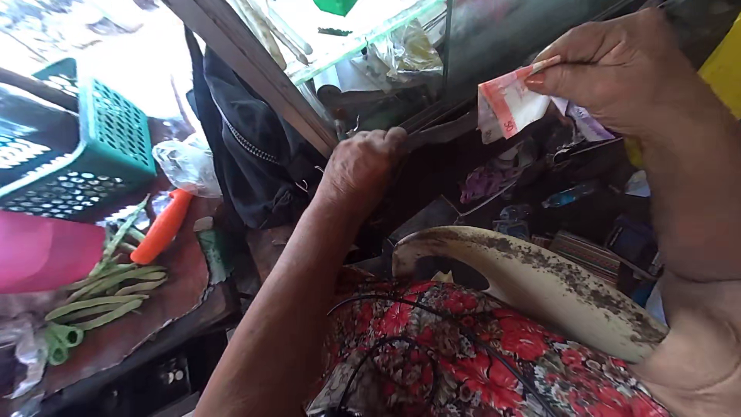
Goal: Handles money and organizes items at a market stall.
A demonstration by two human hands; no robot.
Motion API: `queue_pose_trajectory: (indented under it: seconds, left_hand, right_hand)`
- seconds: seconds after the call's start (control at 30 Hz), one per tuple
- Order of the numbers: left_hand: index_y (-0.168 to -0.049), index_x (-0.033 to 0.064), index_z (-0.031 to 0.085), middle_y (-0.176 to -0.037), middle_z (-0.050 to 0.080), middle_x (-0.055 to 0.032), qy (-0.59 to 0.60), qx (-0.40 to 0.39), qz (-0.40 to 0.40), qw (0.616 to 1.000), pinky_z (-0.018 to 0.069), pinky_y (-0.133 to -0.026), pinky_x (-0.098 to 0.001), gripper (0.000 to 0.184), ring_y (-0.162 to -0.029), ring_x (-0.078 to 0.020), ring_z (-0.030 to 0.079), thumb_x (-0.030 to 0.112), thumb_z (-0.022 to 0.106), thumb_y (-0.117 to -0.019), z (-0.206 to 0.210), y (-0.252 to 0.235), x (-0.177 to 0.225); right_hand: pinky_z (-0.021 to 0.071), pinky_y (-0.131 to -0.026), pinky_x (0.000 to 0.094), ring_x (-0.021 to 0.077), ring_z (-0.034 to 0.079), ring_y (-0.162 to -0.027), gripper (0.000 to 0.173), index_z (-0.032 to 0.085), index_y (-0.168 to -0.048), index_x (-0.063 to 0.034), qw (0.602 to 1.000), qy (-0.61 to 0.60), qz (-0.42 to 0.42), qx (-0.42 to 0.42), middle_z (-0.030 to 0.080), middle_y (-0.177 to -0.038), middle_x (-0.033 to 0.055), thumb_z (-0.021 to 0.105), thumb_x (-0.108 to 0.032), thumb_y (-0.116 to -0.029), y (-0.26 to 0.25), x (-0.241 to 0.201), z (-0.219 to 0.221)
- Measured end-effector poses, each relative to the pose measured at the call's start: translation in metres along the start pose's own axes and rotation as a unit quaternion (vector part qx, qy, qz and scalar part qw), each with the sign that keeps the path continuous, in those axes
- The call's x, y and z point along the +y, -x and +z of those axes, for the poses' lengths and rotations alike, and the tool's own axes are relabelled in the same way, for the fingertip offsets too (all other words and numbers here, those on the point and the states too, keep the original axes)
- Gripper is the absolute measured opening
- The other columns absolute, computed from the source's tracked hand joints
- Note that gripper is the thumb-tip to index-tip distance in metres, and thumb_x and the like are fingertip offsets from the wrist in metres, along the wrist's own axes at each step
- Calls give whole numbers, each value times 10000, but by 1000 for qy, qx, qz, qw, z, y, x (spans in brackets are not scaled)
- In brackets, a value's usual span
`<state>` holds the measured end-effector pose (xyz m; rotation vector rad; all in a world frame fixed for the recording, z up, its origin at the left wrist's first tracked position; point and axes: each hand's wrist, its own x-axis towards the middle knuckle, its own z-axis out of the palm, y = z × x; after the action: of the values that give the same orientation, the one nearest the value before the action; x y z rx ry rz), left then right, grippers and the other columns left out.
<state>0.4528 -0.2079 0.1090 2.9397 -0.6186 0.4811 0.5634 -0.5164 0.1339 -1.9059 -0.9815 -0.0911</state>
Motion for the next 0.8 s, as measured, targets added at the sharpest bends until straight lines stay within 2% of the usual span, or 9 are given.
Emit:
queue_pose_trajectory:
  seconds: [0.07,0.1,0.2,0.3,0.4,0.53,0.6,0.73,0.8]
  left_hand:
    - [-1066,-60,662,-915,707,-275,9,5,-18,1000,565,-754,-613,194,-868,-478,721,42,499,-1033,-2,-6,-5]
    - [-1063,-58,660,-915,707,-272,9,2,-23,1000,561,-753,-609,186,-865,-475,721,40,506,-1029,-3,-8,-5]
    - [-1096,-60,649,-943,704,-274,8,-14,-32,999,556,-782,-608,184,-901,-480,716,37,508,-1028,-5,-10,-3]
    - [-1088,-52,646,-944,682,-277,-2,-9,-23,1000,555,-810,-583,186,-934,-480,700,10,482,-1026,-1,-8,-3]
    - [-1088,-48,677,-984,662,-293,8,-19,-23,1000,546,-849,-590,208,-994,-499,673,-11,488,-1009,0,-6,-3]
    - [-1071,-59,688,-1017,648,-312,15,-20,-15,1000,539,-844,-596,203,-1018,-521,651,-28,503,-995,3,0,0]
    - [-1065,-61,684,-1009,651,-312,11,-8,1,1000,548,-826,-590,190,-1008,-523,657,-30,512,-990,5,4,1]
    - [-1052,-52,687,-991,665,-301,3,11,10,1000,556,-803,-576,182,-990,-511,671,-34,522,-976,6,7,2]
    - [-1046,-52,684,-990,669,-298,2,13,10,1000,555,-809,-572,182,-989,-505,675,-15,514,-992,5,7,3]
  right_hand:
    - [497,-724,134,-82,586,-773,213,728,-1051,-101,991,132,-13,0,688,-912,-57,606,-273,-1026,6,-15,0]
    - [493,-708,201,-8,584,-757,249,724,-1047,-76,982,189,-23,-4,686,-897,7,567,-269,-1042,10,-22,4]
    - [518,-717,484,325,686,-813,294,703,-998,9,952,297,-68,-19,716,-916,213,500,-192,-1066,17,-28,19]
    - [495,-718,547,415,685,-822,310,679,-960,23,938,334,-85,-27,709,-896,236,479,-183,-1076,19,-21,27]
    - [503,-678,496,341,678,-770,291,692,-951,10,950,303,-63,-38,704,-858,200,502,-182,-1058,21,-17,31]
    - [479,-655,279,63,587,-701,217,717,-968,-66,984,158,55,-67,672,-817,34,562,-210,-1018,22,1,36]
    - [470,-579,166,-40,557,-617,139,704,-919,-95,987,27,141,-67,638,-735,-56,619,-177,-992,21,18,43]
    - [485,-513,195,3,557,-532,162,671,-829,-82,948,-122,290,-45,623,-655,-42,644,-137,-979,12,40,69]
    - [477,-469,203,25,534,-481,138,658,-862,-68,930,-155,332,-25,614,-646,-28,647,-146,-975,7,46,79]
